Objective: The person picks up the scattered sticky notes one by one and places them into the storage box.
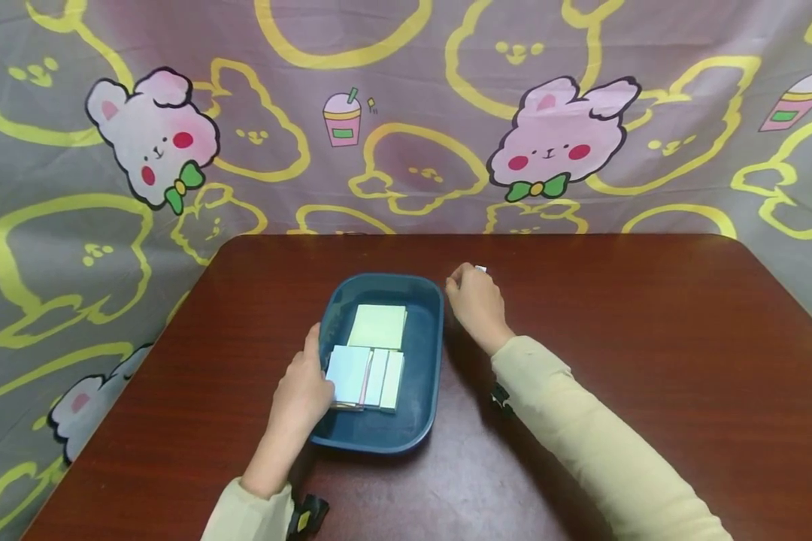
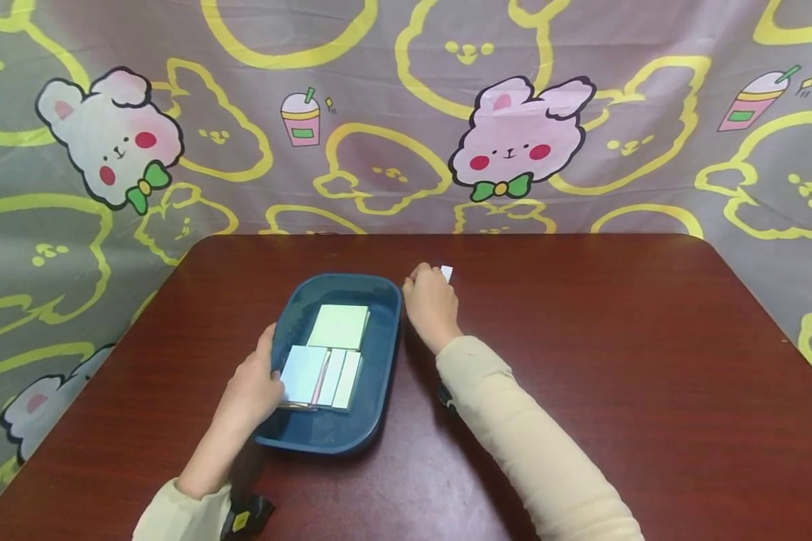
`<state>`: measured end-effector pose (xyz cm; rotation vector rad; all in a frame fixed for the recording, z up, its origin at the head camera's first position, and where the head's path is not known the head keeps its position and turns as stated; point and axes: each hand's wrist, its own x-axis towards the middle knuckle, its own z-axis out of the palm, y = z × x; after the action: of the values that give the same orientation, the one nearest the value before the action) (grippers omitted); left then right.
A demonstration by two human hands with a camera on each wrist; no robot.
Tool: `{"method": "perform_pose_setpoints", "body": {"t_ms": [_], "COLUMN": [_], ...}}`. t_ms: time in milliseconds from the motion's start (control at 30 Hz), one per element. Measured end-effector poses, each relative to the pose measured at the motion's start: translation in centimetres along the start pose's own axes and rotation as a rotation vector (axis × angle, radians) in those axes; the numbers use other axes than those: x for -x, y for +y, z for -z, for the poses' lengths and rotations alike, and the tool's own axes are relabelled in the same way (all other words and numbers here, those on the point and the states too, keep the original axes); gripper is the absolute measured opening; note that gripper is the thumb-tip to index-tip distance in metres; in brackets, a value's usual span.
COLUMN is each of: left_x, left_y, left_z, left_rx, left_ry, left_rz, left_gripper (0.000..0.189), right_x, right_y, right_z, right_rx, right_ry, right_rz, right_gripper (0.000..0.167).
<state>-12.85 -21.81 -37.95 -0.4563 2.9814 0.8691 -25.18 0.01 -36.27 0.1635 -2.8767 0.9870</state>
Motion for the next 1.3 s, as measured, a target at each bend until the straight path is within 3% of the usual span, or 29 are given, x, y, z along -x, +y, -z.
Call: {"method": "perform_pose_setpoints", "body": {"t_ms": [233,500,733,1067,1300], "left_x": [0.0,-0.2,-0.2,0.0,0.0], "left_y": [0.0,0.0,0.0,0.2,0.2], "left_z": [-0.1,-0.2,-0.2,-0.3,0.0], "left_rx": [-0.004,-0.003,-0.003,-0.004,-0.007], "left_ry": [0.006,0.004,0.000,0.005,0.002], "left_rz": [-0.007,-0.005,-0.004,-0.005,-0.002], "left_gripper": [0.075,0.077,0.076,0.076,0.076], "right_x": [-1.6,-2.6,-2.9,-3.0,-3.0], "right_y": [2.4,3.5,3.9,3.9,3.9], "right_z": [-0.2,-0.4,-0.5,-0.4,-0.4], "right_rx": [0.123,0.118,0.133,0.138,0.102], "right_ry": [-0.022,-0.038,-0.061,-0.080,-0.054], "right_rz": [-0.101,-0.209,-0.211,-0.279,-0.252], "right_gripper": [0.024,0.040,0.044,0.039,0.042]}}
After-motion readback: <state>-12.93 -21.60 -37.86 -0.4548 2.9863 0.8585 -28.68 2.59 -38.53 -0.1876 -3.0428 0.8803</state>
